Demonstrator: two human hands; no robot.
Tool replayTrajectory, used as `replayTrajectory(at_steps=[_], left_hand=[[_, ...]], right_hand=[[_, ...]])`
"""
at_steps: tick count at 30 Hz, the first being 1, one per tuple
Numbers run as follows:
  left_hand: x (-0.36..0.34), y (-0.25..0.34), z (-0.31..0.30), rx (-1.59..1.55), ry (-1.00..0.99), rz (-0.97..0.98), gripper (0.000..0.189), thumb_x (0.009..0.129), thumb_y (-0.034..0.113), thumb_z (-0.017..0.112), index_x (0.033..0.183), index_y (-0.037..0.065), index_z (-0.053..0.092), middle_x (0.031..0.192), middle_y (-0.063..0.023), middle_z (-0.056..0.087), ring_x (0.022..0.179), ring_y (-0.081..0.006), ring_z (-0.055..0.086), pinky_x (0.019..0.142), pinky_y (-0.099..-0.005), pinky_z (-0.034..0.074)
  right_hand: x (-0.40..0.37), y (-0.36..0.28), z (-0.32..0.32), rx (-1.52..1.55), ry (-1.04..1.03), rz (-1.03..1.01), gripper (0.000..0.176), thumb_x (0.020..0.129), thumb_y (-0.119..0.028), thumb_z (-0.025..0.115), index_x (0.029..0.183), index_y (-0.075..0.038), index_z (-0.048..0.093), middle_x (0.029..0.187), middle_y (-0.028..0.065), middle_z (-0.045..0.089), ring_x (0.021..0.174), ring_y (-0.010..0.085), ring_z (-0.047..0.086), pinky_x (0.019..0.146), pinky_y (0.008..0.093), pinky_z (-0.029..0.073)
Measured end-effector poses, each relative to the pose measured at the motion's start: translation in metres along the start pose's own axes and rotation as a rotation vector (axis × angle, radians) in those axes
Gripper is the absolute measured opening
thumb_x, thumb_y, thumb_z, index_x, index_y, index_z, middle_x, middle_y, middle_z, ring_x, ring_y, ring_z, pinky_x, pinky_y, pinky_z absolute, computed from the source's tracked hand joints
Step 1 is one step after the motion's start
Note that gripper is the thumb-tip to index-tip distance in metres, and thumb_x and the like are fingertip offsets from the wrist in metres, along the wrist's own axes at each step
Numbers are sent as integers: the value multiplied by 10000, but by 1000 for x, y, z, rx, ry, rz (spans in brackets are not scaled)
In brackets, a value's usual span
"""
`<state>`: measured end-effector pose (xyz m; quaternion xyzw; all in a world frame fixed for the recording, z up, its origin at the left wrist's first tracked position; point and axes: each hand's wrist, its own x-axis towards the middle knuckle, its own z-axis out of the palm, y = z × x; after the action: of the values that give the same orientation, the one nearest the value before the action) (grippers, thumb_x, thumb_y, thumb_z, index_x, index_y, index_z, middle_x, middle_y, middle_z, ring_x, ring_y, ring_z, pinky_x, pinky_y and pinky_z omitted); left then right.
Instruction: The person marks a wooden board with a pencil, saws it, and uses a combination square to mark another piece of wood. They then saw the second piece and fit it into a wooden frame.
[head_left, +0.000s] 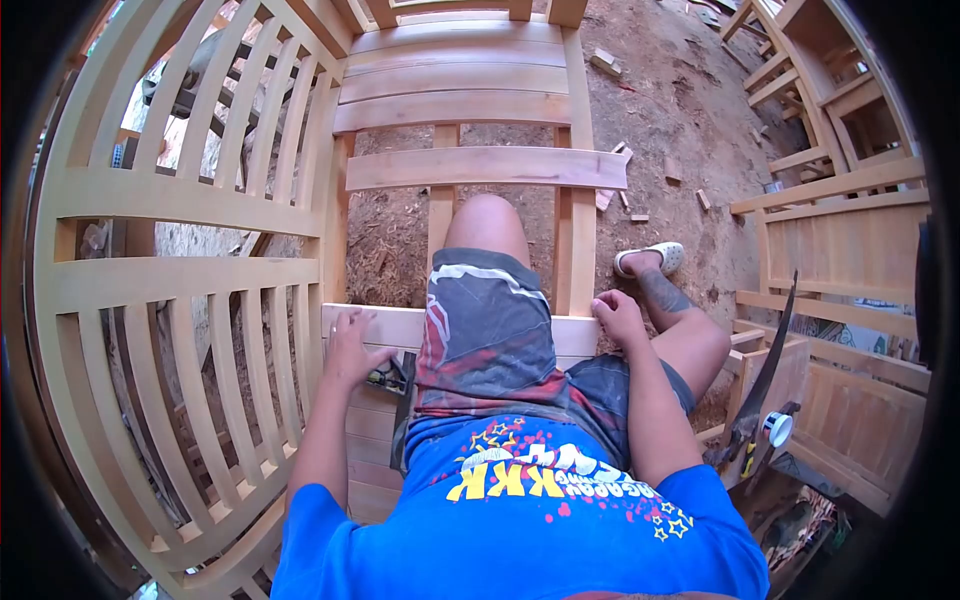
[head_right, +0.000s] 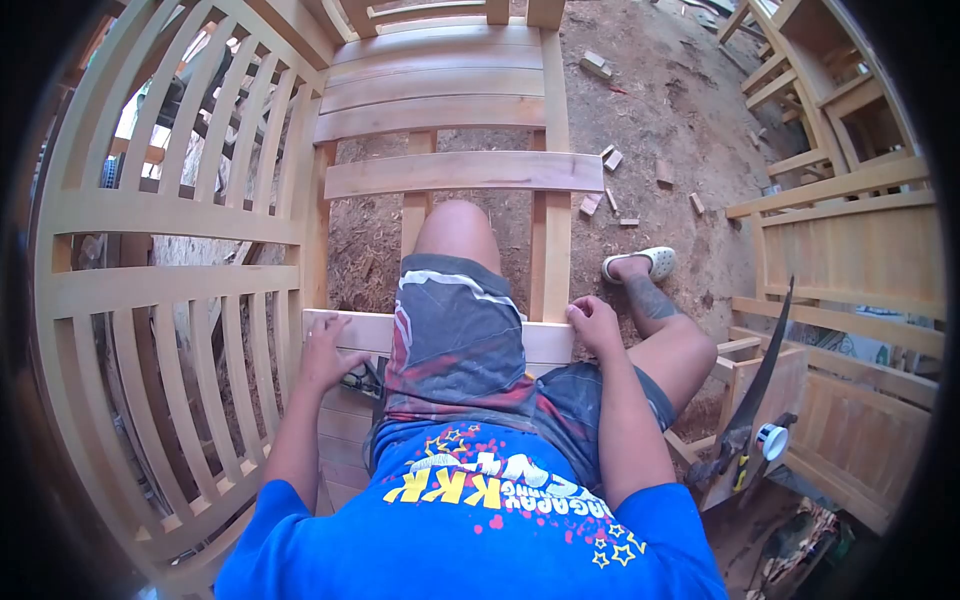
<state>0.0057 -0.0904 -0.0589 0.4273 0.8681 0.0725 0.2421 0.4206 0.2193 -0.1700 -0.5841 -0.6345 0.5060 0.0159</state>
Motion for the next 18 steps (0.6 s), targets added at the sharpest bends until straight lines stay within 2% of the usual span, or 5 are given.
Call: replayTrajectory(at_steps=[5, 8, 11, 14, 18], left_hand=[[-39, -7, 27, -12, -128, 142, 676, 680, 259, 988, 1271, 151, 676, 1348, -127, 596, 1225, -385, 641, 1059, -530, 525], [-38, -12, 26, 64, -334, 149, 638, 700, 262, 970, 1258, 156, 677, 1307, -118, 610, 1178, -388, 658, 1042, -529, 527], [-37, -6, 22, 201, -373, 204, 591, 731, 249, 943, 1252, 160, 679, 1226, -115, 669, 1129, -376, 682, 1018, -510, 537], [-29, -19, 32, 181, -386, 260, 493, 759, 222, 913, 1198, 142, 703, 1050, -128, 726, 1020, -370, 716, 920, -481, 571], [-19, -32, 32, -69, -379, 140, 251, 843, 134, 819, 1024, 50, 666, 837, -147, 693, 769, -288, 691, 750, -426, 562]], right_hand=[[-3, 6, -4, -182, 22, -77, 310, 960, -285, 745, 1081, -1, 771, 938, 140, 790, 852, 211, 752, 799, 381, 592], [-44, -24, -20, 16, 123, -59, 294, 955, -270, 748, 1080, -5, 770, 933, 143, 785, 850, 217, 748, 798, 385, 589], [-61, -20, -30, 173, 236, -69, 283, 952, -262, 754, 1078, -9, 766, 922, 139, 777, 841, 223, 738, 803, 391, 587], [-59, 22, -27, 171, 257, -60, 295, 950, -273, 765, 1092, -14, 766, 945, 132, 781, 865, 221, 736, 813, 389, 583], [-58, 15, -30, 81, 144, -36, 313, 937, -267, 781, 1129, -20, 766, 994, 151, 787, 930, 258, 755, 859, 402, 593]])
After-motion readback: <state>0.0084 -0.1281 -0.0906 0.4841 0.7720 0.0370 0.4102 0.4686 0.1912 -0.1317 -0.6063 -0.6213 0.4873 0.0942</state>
